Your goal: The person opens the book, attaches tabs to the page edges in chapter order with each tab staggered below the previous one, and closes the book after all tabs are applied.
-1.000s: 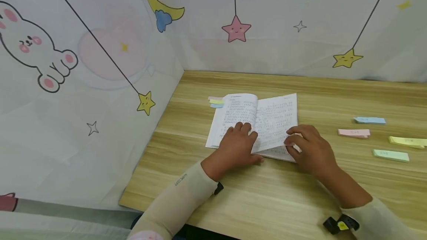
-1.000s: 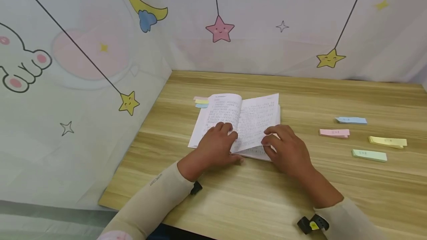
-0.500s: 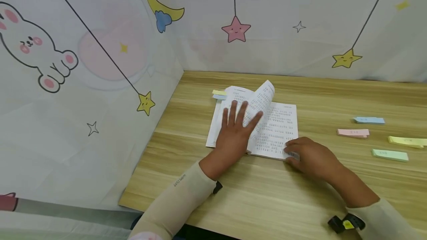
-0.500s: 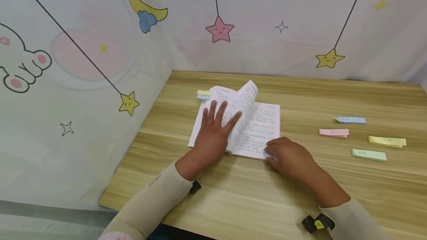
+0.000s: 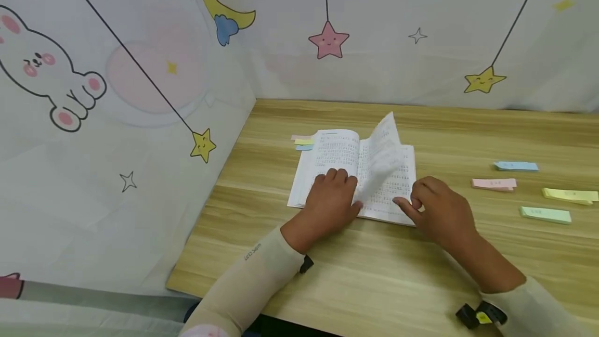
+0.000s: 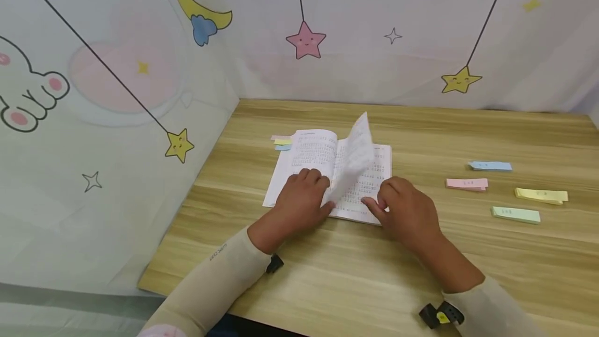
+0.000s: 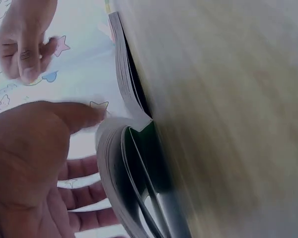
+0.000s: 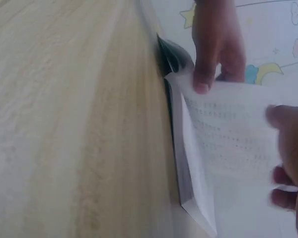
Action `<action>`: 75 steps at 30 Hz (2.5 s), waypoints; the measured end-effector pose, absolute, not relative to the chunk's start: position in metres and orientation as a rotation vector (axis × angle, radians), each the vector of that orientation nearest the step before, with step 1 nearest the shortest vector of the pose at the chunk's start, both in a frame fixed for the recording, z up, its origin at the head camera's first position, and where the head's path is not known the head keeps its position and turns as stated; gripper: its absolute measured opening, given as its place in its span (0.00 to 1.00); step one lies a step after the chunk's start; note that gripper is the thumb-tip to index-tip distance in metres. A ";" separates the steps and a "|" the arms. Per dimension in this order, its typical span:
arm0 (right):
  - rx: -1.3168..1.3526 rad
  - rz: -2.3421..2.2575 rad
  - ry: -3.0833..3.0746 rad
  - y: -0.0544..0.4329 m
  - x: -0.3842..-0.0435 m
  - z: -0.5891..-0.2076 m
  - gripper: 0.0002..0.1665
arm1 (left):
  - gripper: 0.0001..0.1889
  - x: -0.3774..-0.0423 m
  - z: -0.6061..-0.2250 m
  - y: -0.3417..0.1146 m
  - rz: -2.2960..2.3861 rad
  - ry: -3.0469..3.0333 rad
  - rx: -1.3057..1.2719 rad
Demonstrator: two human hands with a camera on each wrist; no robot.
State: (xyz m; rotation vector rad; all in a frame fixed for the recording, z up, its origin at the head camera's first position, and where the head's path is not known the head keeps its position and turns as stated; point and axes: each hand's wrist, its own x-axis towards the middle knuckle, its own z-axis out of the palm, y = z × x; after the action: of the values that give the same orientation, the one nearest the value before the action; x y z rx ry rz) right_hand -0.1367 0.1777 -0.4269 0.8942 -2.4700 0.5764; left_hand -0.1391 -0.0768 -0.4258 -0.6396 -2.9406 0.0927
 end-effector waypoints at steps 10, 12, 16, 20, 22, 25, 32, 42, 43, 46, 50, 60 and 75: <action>1.089 0.465 -2.936 0.187 -0.142 -0.436 0.18 | 0.36 -0.143 -0.422 -0.080 0.167 -2.888 -0.536; 1.081 0.476 -2.923 0.187 -0.142 -0.437 0.12 | 0.24 -0.142 -0.421 -0.080 0.195 -2.909 -0.643; 1.051 0.501 -2.799 0.184 -0.144 -0.436 0.08 | 0.19 -0.141 -0.421 -0.078 0.098 -2.989 -0.690; 1.086 0.556 -2.413 0.175 -0.145 -0.434 0.05 | 0.38 -0.140 -0.424 -0.076 0.077 -3.013 -0.679; 1.085 0.566 -2.226 0.171 -0.144 -0.433 0.11 | 0.40 -0.140 -0.425 -0.076 0.094 -2.987 -0.675; 0.991 0.592 -2.190 0.167 -0.141 -0.429 0.21 | 0.37 -0.140 -0.427 -0.076 0.103 -2.899 -0.638; 0.958 0.551 -2.885 0.179 -0.136 -0.428 0.21 | 0.50 -0.141 -0.428 -0.077 -0.020 -2.775 -0.360; 1.102 0.475 -2.756 0.180 -0.142 -0.431 0.08 | 0.19 -0.141 -0.425 -0.076 0.024 -2.890 -0.875; 1.122 0.475 -2.665 0.178 -0.143 -0.431 0.08 | 0.22 -0.141 -0.426 -0.076 0.020 -2.894 -0.873; 1.144 0.490 -2.345 0.172 -0.143 -0.430 0.11 | 0.39 -0.141 -0.428 -0.077 0.046 -2.886 -0.818; 1.090 0.532 -2.169 0.165 -0.142 -0.426 0.16 | 0.46 -0.144 -0.432 -0.078 0.032 -2.812 -0.687; 1.083 0.422 -2.954 0.182 -0.139 -0.434 0.20 | 0.39 -0.143 -0.426 -0.082 0.086 -2.770 -0.592; 1.066 0.560 -2.155 0.169 -0.144 -0.431 0.18 | 0.35 -0.143 -0.429 -0.077 -0.005 -2.849 -0.695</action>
State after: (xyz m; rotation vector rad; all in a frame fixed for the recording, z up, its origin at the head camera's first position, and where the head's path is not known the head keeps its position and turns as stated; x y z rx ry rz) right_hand -0.1444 0.1693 -0.4315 1.0656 -2.1554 0.5604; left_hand -0.1434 -0.0772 -0.4292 -0.6954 -2.8488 -0.0047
